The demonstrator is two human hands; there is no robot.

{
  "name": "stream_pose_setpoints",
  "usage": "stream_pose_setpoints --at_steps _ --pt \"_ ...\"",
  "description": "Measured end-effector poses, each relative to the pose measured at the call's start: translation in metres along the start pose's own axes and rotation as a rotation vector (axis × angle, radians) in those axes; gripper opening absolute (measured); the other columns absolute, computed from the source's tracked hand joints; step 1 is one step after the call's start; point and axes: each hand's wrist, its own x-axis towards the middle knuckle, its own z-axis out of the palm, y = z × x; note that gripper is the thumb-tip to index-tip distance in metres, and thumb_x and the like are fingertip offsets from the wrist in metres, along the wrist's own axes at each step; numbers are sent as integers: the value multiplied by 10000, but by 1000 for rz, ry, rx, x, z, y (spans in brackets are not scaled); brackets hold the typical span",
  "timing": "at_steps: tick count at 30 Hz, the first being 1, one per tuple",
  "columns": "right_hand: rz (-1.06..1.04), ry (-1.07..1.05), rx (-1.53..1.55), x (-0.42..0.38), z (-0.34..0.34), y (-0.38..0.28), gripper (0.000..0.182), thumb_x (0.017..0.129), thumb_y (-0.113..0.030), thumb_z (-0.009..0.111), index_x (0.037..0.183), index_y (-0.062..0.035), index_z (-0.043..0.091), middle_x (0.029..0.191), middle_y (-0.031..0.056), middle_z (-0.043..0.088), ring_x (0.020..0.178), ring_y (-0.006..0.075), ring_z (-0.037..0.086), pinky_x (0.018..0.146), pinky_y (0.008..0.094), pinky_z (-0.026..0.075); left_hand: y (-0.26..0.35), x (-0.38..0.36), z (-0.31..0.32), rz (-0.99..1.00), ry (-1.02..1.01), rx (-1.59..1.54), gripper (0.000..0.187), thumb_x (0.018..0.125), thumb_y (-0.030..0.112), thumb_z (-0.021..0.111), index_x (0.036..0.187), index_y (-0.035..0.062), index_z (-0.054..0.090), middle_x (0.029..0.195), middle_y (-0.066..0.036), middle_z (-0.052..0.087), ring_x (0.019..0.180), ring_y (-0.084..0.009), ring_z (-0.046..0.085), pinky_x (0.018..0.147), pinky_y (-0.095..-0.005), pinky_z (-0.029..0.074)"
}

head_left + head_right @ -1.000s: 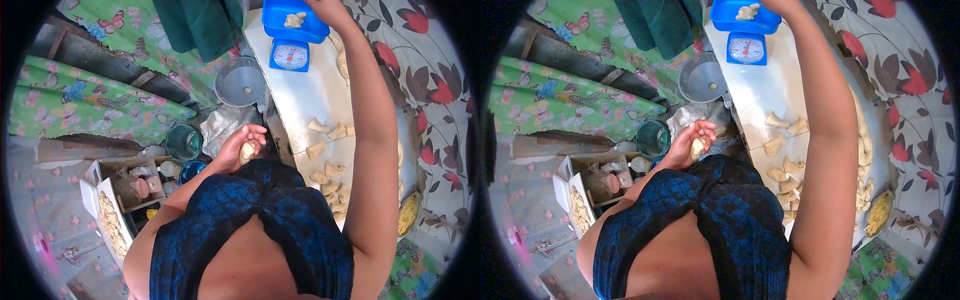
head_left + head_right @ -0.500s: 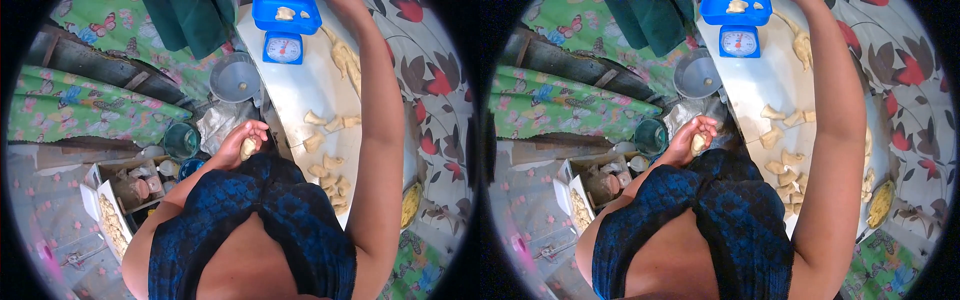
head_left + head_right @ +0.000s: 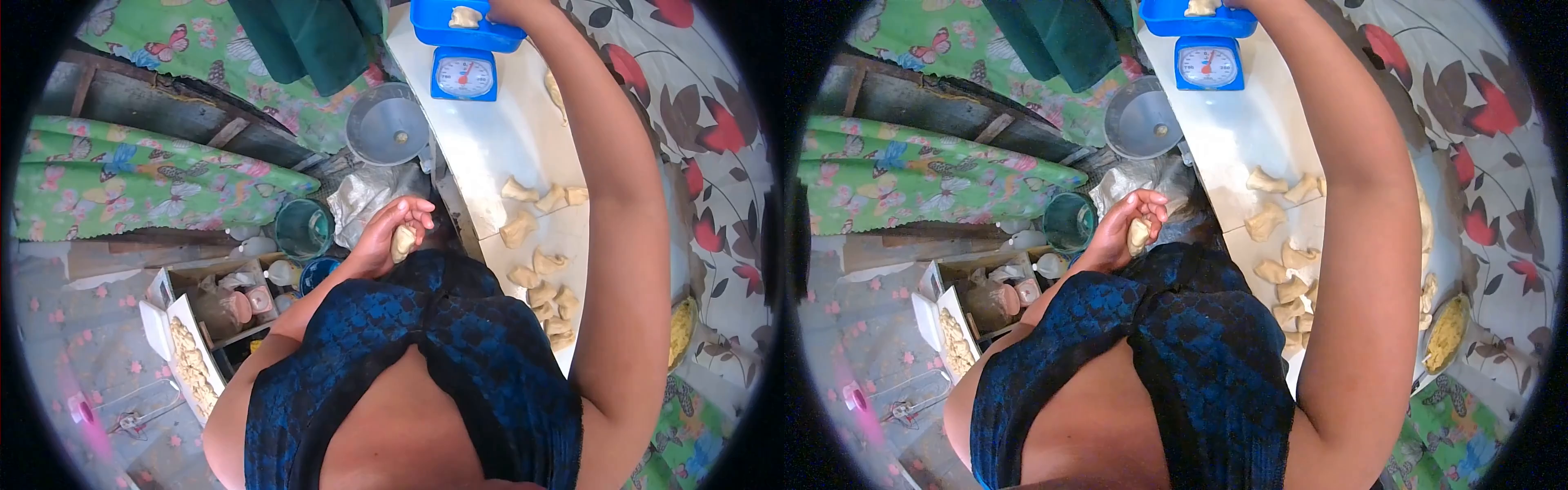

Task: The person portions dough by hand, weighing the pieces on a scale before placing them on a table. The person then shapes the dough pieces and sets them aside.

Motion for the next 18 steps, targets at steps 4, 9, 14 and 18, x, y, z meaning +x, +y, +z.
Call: stream_pose_setpoints --at_steps 4,9,14,18 --pt "-10 -67 -56 7 5 0 343 735 -294 613 997 -77 648 1095 108 568 1119 303 431 970 561 255 -1 -1 -2 0 10 -1 350 940 299 370 1063 8 520 851 -68 547 658 -103 503 554 -213 403" --pt "71 7 233 22 0 3 266 722 -254 577 867 -56 680 974 141 627 1011 321 528 866 548 331 -1 1 -3 -2 12 51 405 936 375 352 1060 26 516 842 -56 552 640 -111 499 548 -220 395" --pt "53 70 388 20 -6 4 212 704 -221 556 799 -89 691 862 155 649 892 329 595 795 530 378 -1 3 -2 -9 10 63 397 942 362 345 1059 24 517 841 -56 551 640 -112 497 554 -220 398" --pt "53 82 461 15 -12 8 212 695 -197 554 825 -111 698 863 145 653 883 316 604 795 514 395 0 3 -1 -17 9 58 385 946 348 339 1055 25 520 840 -57 551 640 -112 496 555 -222 399"
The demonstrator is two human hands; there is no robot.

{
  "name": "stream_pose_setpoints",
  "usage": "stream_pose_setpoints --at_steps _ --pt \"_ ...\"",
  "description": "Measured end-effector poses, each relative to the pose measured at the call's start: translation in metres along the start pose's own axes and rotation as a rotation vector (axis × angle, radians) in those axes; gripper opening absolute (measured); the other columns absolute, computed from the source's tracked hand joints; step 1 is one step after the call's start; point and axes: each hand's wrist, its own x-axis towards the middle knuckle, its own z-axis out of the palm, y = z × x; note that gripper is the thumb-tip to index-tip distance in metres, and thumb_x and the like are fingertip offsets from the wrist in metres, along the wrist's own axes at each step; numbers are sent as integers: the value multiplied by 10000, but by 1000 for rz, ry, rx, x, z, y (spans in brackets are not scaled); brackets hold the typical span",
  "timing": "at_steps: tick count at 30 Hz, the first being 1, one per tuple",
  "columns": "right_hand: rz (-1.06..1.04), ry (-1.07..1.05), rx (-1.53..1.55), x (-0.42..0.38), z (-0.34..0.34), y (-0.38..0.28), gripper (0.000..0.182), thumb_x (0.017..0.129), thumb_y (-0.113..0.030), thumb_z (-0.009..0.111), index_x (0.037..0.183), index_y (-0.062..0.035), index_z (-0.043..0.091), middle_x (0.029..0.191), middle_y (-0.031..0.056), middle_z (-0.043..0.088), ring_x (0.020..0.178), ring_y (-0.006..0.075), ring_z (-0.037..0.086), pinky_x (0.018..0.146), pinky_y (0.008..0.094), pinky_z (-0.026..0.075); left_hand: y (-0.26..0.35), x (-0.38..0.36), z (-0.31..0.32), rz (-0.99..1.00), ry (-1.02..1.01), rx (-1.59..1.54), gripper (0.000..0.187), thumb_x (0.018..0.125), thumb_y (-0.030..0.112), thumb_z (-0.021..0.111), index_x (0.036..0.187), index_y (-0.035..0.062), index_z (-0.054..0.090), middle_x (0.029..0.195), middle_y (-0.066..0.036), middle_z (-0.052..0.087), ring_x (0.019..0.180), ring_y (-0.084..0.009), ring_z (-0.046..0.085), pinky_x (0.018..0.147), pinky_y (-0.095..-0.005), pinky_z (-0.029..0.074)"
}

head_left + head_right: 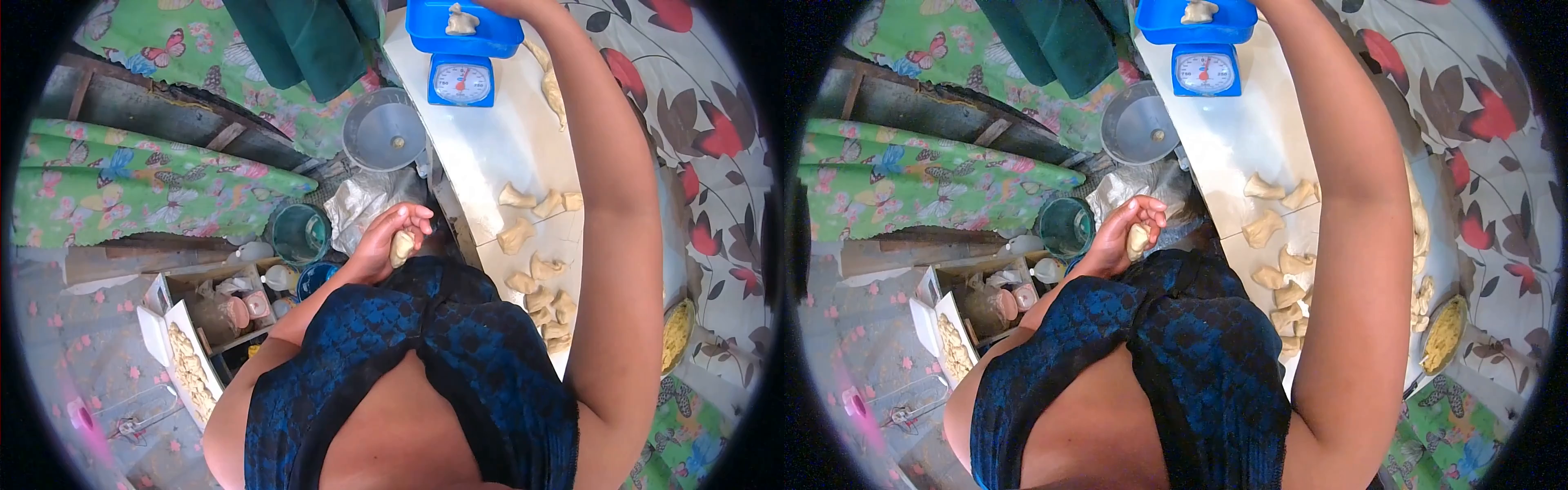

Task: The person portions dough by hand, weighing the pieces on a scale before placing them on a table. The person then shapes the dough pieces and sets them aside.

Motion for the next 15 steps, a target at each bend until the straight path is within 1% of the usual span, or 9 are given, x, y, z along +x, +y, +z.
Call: stream_pose_setpoints --at_steps 3,6,15 --pt "-2 46 68 -2 -3 3 226 685 -172 560 852 -118 701 882 137 655 894 307 605 819 491 406 0 -1 1 5 8 16 379 947 339 340 1050 25 524 837 -57 553 640 -111 495 552 -222 396" --pt "12 43 44 -5 -11 3 243 674 -155 567 873 -116 700 895 130 656 910 301 604 838 469 413 -3 -1 1 19 18 28 373 946 331 342 1046 23 527 834 -55 556 640 -110 493 548 -222 392" --pt "30 -6 25 -8 -14 0 277 675 -157 575 926 -121 688 930 132 652 930 299 600 852 472 403 -2 -1 3 16 34 12 375 936 342 361 1032 24 536 820 -54 562 619 -114 493 538 -225 388"
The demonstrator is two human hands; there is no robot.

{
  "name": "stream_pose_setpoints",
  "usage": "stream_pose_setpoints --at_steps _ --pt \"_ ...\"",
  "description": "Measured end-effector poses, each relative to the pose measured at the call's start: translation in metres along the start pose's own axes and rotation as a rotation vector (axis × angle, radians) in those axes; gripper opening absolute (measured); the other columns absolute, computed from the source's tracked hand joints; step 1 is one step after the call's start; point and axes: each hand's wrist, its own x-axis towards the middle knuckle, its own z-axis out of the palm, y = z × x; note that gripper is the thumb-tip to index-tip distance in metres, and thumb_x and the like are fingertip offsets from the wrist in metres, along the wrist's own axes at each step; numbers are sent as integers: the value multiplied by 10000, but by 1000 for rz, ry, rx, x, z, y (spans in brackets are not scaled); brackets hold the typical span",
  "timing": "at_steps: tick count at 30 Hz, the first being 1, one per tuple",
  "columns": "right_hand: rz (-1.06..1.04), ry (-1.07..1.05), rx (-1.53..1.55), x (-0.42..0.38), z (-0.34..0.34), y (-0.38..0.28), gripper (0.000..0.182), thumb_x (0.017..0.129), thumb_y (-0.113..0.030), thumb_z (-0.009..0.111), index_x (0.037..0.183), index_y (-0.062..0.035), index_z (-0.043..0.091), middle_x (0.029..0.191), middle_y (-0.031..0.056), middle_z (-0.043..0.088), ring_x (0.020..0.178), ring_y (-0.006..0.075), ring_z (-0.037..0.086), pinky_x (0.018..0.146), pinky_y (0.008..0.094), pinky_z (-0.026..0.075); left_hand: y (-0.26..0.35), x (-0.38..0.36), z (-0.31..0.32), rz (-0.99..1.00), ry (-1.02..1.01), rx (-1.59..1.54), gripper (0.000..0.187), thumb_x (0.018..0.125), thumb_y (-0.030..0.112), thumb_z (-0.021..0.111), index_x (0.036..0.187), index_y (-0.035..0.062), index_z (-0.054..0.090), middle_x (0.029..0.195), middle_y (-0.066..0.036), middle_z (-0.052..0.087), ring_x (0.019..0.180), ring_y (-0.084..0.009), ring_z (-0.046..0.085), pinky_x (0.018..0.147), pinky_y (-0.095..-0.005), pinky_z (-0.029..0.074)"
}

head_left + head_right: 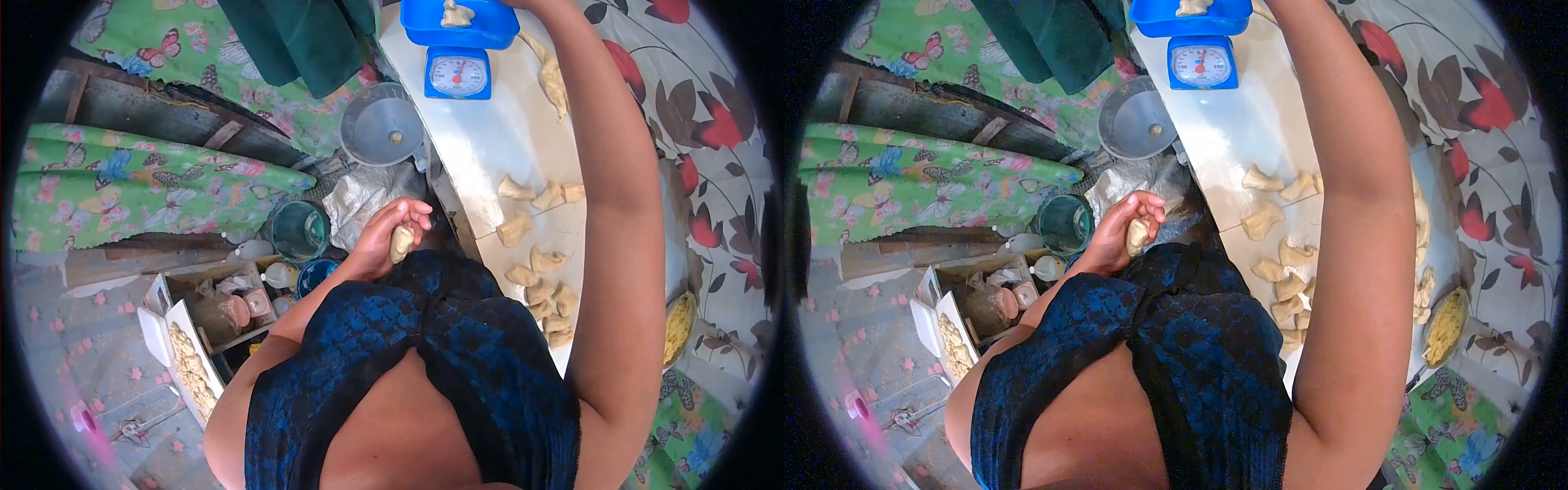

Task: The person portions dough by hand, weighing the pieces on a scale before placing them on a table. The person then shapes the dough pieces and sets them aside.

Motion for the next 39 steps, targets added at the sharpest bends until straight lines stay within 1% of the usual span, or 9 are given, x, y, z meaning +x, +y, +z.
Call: stream_pose_setpoints --at_steps 10,22,24,28,30,31,33,37,39 --pt "-83 10 38 13 20 2 302 683 -162 580 965 -95 666 952 155 640 938 312 594 823 411 450 -1 -2 -2 -9 11 -19 356 936 323 359 1029 25 531 822 -54 560 627 -116 494 536 -227 386" --pt "-168 -35 -57 52 85 12 217 688 -241 597 765 -53 672 795 209 623 732 348 615 687 420 487 1 1 -3 -18 23 -55 325 927 291 380 1022 21 533 818 -68 556 627 -131 499 534 -235 392" --pt "-3 -29 170 49 77 15 240 673 -275 624 768 -59 671 782 205 623 702 305 627 669 401 491 1 1 -5 -12 27 -45 325 926 292 381 1022 21 534 817 -68 557 626 -131 500 537 -239 396" --pt "-67 -100 309 41 60 23 229 652 -246 647 739 -36 666 736 186 636 662 288 628 652 395 493 1 0 -8 17 18 -48 322 927 290 384 1018 22 537 815 -68 557 626 -130 500 541 -244 399" --pt "-118 -368 540 36 59 24 277 625 -172 676 859 -27 647 845 171 648 773 287 621 698 365 487 0 1 -8 12 22 -62 315 927 283 388 1014 21 540 813 -68 558 629 -128 503 545 -239 403" --pt "-115 -369 537 31 60 21 277 625 -172 676 859 -27 647 845 171 648 773 287 621 698 365 487 0 1 -8 11 20 -64 315 927 283 388 1014 21 540 813 -68 558 629 -128 503 545 -239 403" --pt "-39 -112 341 19 66 14 453 749 -240 691 1113 -19 538 1034 111 600 936 236 583 832 369 443 1 3 -7 -8 21 -74 312 928 278 390 1010 16 539 813 -69 559 629 -126 506 540 -233 405" --pt "19 -131 38 29 72 14 612 679 -330 730 1177 -50 510 1127 129 572 971 294 575 848 401 435 2 6 -7 5 3 -60 313 930 278 389 1008 13 537 812 -68 561 629 -124 509 533 -229 406" --pt "98 -567 -5 38 59 5 667 655 -341 738 1199 -61 473 1150 120 554 1003 297 557 861 404 434 1 7 -7 -11 24 -60 314 934 277 382 1006 12 535 809 -68 561 626 -123 510 527 -230 407"
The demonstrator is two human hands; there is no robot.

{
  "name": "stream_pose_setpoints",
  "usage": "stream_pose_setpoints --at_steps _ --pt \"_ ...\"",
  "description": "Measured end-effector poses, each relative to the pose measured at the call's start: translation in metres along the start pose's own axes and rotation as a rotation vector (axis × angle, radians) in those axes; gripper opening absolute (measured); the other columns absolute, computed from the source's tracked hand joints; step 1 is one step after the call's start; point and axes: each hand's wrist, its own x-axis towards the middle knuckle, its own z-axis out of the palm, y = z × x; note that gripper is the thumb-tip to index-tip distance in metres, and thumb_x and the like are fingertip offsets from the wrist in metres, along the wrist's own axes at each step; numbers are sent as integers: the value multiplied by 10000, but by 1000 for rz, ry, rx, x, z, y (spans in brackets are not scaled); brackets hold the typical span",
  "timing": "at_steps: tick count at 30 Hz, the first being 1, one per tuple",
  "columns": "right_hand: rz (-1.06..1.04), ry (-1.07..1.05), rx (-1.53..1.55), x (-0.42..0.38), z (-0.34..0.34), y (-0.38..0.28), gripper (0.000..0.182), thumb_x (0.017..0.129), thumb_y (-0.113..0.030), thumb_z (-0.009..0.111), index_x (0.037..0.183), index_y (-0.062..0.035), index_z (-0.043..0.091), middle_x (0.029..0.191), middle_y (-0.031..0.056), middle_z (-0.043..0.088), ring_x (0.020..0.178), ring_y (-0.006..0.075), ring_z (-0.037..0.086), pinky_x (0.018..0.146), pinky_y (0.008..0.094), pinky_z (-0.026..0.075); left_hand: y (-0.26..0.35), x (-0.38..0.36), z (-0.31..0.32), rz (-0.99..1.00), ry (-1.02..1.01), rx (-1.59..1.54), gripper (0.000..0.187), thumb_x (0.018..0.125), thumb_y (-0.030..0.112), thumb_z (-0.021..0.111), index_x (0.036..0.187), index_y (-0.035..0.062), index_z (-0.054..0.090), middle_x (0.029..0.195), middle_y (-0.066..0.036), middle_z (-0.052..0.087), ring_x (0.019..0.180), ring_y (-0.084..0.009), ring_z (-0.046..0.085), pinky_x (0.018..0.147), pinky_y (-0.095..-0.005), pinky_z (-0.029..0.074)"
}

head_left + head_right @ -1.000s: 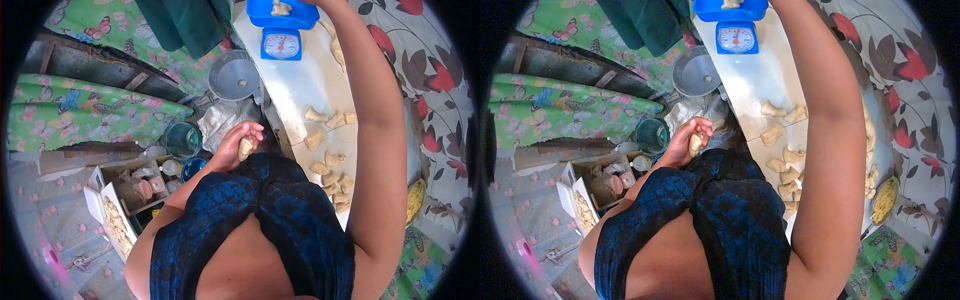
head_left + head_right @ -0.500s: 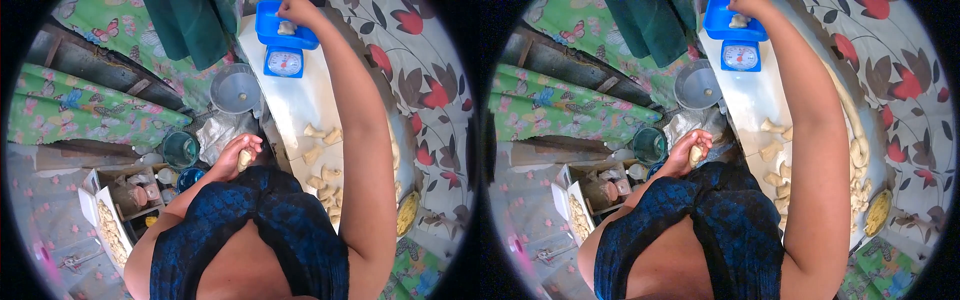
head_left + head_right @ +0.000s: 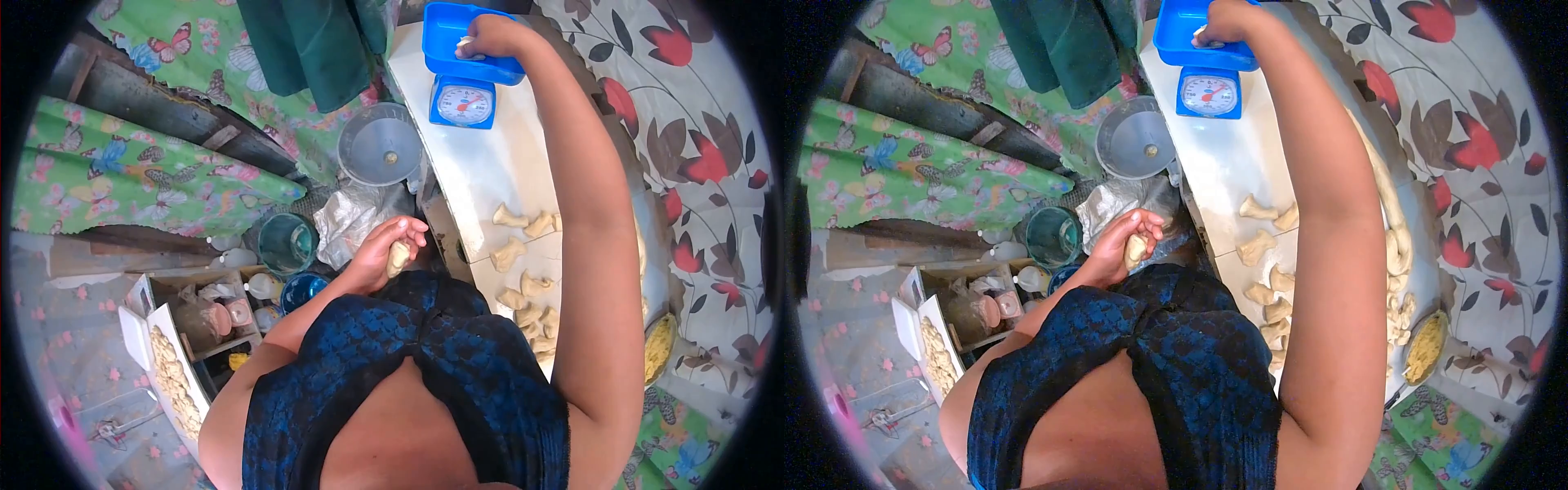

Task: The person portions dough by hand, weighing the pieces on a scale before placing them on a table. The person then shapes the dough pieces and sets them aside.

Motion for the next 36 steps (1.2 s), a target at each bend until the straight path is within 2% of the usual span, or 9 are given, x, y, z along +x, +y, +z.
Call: stream_pose_setpoints --at_steps 6,10,12,14,17,20,26,31,36 --pt "-304 455 108 -15 14 -11 419 609 -94 679 1011 -36 579 988 152 612 890 277 584 758 320 468 -3 -1 -5 -15 27 -19 314 941 269 375 1001 4 533 806 -68 562 630 -115 510 536 -231 414" --pt "-296 529 111 -44 3 -20 522 608 -51 680 1099 -41 503 1041 134 561 951 233 549 801 295 446 1 -1 -4 -3 15 -1 311 939 271 388 1000 2 532 802 -67 560 634 -114 512 540 -231 417" --pt "-468 795 700 -77 -3 -26 488 612 -18 669 1074 -34 513 1002 115 560 915 197 549 792 302 449 5 3 -5 30 -29 67 330 934 278 404 1056 -4 526 850 -74 565 634 -106 503 540 -222 411" --pt "-653 566 1315 -126 -1 -38 412 634 -4 659 1030 -33 547 939 94 597 855 174 575 759 305 461 23 5 8 91 -39 145 347 927 285 420 1093 -5 515 887 -81 566 634 -100 497 540 -216 409" --pt "-798 331 1402 -177 47 -49 602 646 -28 720 1175 -31 432 1079 97 557 962 179 559 809 323 472 48 12 30 306 -97 216 408 909 304 461 1179 -2 482 986 -89 561 637 -83 477 549 -201 404" --pt "-609 299 1453 -214 96 -63 522 655 67 673 1118 -40 458 990 45 480 913 126 548 823 268 451 59 25 50 423 -252 111 367 890 248 510 1166 7 488 981 -70 569 657 -80 485 564 -200 409" --pt "-293 704 652 -253 152 -58 478 669 -84 688 1102 -39 491 986 90 504 933 213 539 815 305 442 34 36 72 207 -173 281 247 864 103 530 1089 6 504 962 -65 597 730 -88 541 593 -205 435" --pt "-160 612 1154 -281 190 -51 534 708 -120 693 1200 -41 502 1040 100 548 918 172 538 793 295 444 23 24 85 65 -249 368 177 866 61 454 1030 20 507 982 -102 610 772 -122 579 570 -205 458" --pt "-35 772 1239 -296 211 -44 209 743 -65 637 947 -20 640 853 70 628 792 129 580 709 262 459 5 19 87 -67 -339 315 284 841 37 416 1123 31 449 953 -88 581 655 -110 544 520 -222 447"
